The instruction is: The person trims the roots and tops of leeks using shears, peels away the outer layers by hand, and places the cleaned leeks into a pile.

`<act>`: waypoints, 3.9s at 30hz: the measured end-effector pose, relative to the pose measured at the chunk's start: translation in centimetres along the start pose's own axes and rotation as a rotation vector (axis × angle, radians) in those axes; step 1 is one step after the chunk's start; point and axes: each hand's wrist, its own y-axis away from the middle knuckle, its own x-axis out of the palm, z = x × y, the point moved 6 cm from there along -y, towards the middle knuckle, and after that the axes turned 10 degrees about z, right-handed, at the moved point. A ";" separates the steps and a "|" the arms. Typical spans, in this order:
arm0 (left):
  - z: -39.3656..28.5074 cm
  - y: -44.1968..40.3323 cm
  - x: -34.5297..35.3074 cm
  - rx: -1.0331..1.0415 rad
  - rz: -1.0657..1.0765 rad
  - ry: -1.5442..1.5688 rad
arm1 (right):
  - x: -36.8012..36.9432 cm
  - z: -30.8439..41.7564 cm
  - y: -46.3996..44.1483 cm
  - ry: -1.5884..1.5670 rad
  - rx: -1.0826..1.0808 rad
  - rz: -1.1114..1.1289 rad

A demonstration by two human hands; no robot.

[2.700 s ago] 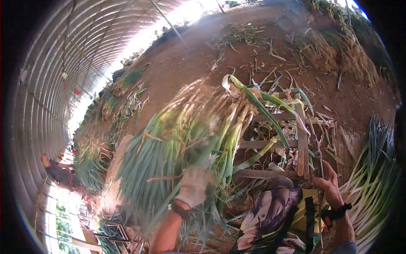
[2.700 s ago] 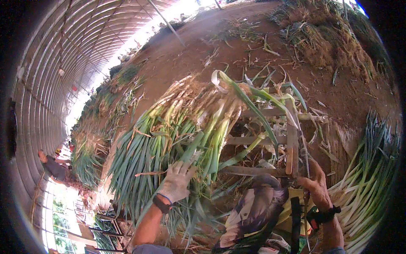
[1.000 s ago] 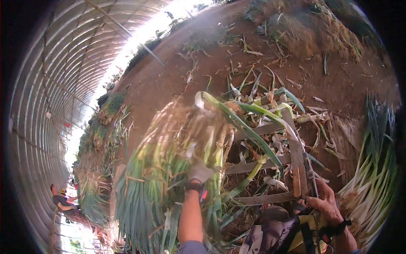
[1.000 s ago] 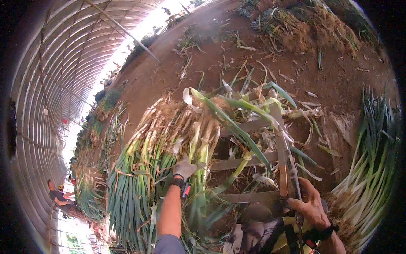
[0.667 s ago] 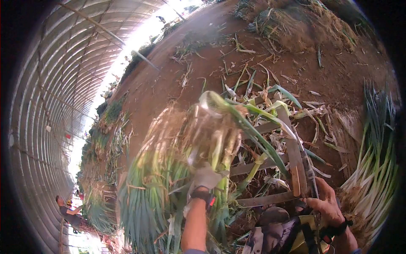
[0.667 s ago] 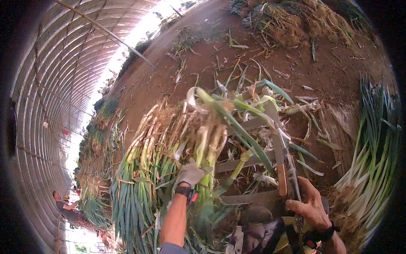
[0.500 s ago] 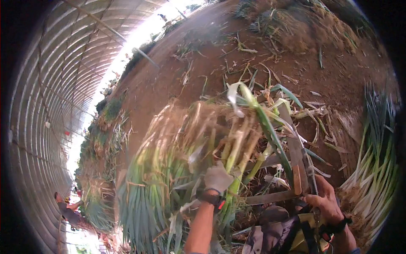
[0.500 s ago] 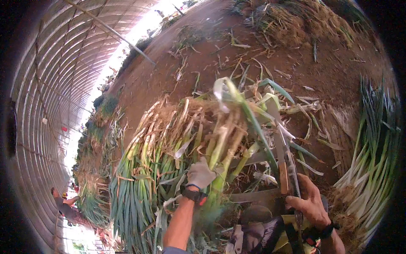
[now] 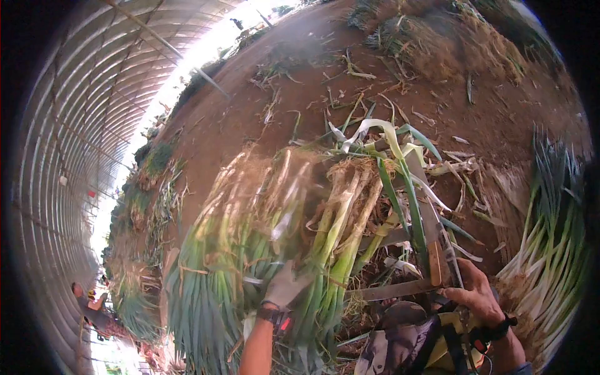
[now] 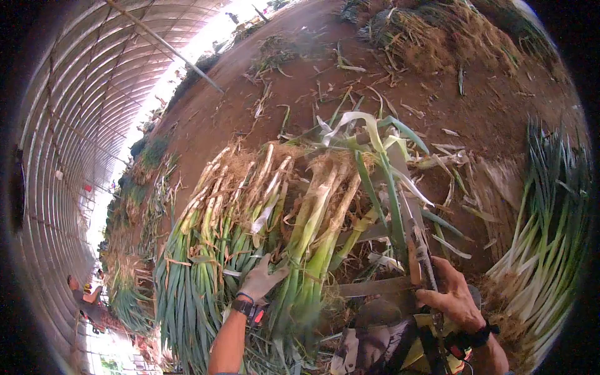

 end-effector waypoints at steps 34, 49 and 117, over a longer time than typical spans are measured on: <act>-4.8 -7.2 1.1 0.061 -0.157 -0.150 | -3.7 -1.7 1.3 -0.178 -0.050 0.010; -4.8 -10.2 3.7 -0.147 -0.066 -0.214 | -4.6 -2.3 1.5 -0.231 -0.048 -0.003; -14.5 -8.5 3.7 0.096 -0.223 0.095 | -4.2 -1.2 2.1 0.016 -0.150 -0.084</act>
